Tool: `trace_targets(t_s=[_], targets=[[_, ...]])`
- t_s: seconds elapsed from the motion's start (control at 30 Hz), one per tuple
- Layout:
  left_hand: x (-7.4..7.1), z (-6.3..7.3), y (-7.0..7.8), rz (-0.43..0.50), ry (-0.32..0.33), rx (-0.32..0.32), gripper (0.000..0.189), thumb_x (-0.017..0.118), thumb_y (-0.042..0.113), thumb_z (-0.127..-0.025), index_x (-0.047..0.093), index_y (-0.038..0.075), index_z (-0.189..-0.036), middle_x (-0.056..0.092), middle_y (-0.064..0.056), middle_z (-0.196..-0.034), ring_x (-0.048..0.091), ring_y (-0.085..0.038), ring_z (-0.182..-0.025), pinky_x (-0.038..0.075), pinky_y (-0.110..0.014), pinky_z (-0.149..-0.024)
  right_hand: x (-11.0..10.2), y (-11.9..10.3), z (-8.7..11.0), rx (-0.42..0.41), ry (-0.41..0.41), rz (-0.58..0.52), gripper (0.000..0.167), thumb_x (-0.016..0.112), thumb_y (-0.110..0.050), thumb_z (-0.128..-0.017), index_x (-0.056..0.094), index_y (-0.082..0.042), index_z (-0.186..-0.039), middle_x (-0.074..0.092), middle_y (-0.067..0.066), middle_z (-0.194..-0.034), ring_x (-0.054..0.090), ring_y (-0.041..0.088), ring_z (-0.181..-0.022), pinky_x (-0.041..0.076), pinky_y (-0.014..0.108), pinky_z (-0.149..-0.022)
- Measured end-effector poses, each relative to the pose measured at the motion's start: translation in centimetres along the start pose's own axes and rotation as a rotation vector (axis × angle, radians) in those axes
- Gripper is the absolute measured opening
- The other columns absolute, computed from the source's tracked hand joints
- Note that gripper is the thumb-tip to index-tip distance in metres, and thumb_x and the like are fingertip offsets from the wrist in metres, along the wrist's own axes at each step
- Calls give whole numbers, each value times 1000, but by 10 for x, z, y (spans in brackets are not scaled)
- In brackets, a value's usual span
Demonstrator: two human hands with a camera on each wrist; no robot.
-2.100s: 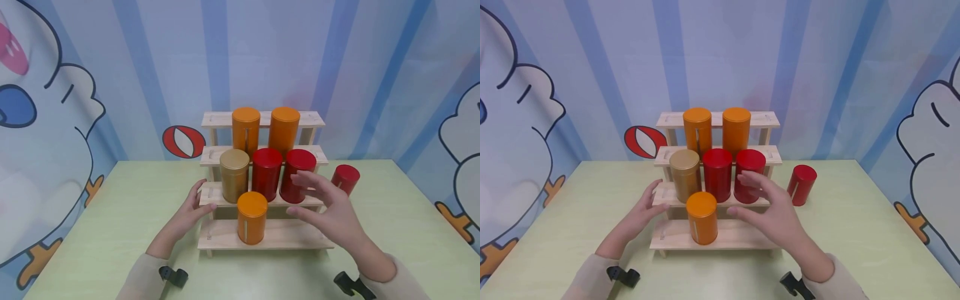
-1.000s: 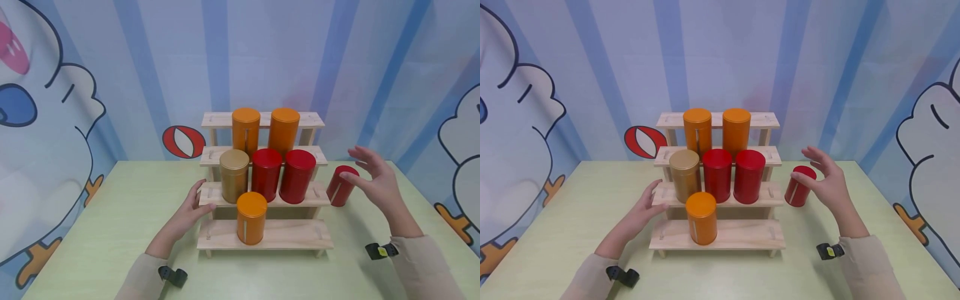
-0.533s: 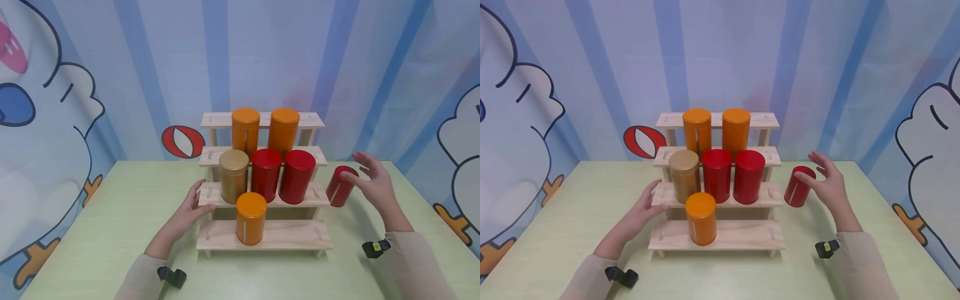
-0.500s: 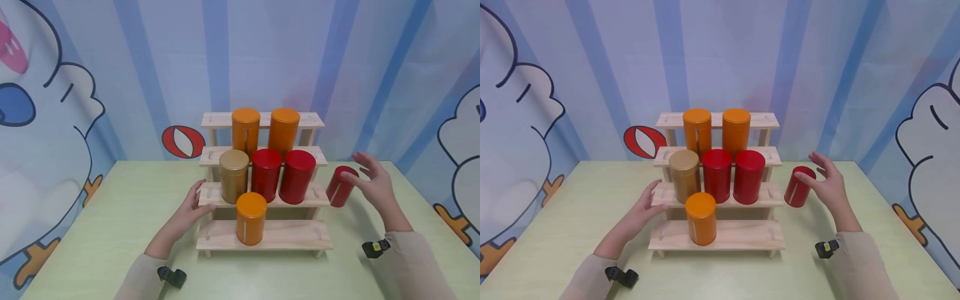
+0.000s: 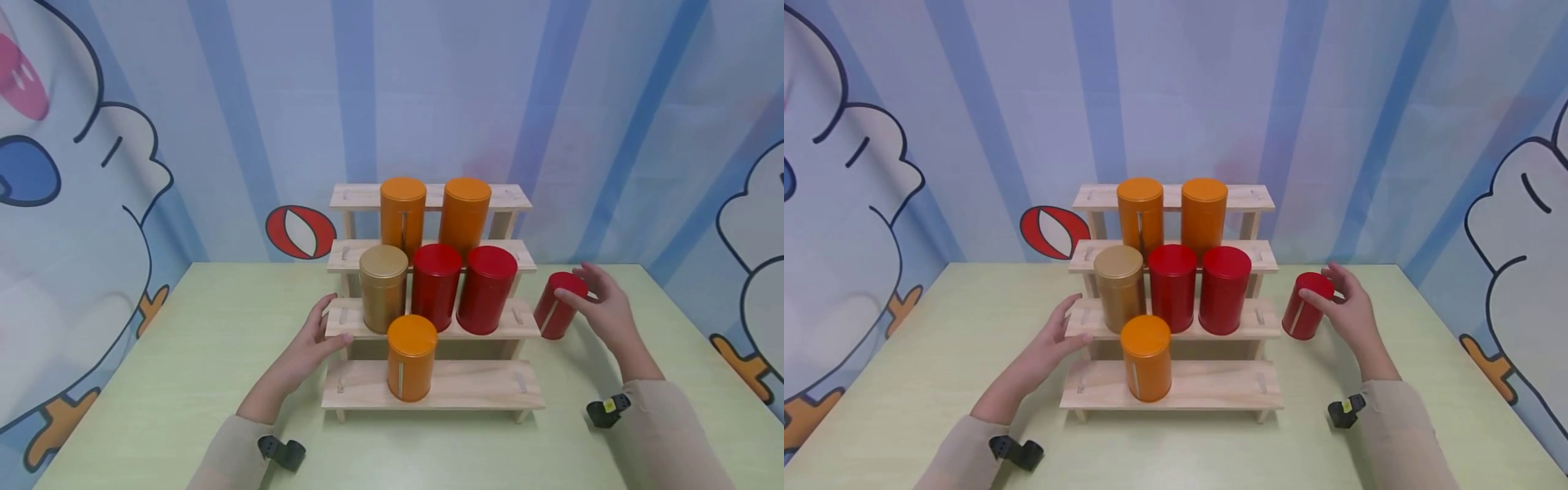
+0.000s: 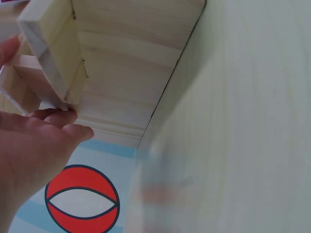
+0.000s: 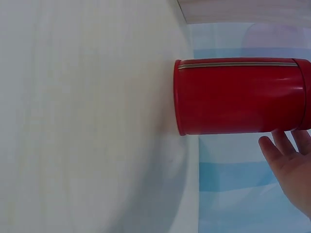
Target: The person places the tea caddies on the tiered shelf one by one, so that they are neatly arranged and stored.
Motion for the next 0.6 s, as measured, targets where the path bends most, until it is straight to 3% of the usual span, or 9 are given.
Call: trace_targets(t_s=[0.6], targets=[[1,2,2,2,-8,10,87,63,27,-94,1,19,-154,17,-12,-160,25,-33,-144,26,-54,-113,11,22,-1,97,-47,-55,89,64,-44,-90,16,-4,-153,33,29,-148,32,48,-134,34,66,-103]])
Point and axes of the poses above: each hand's wrist, its own z-axis away from the middle knuckle, its own x-axis out of the palm, y = z × x, the point moved 5 cm from there along -z, towards the middle knuckle
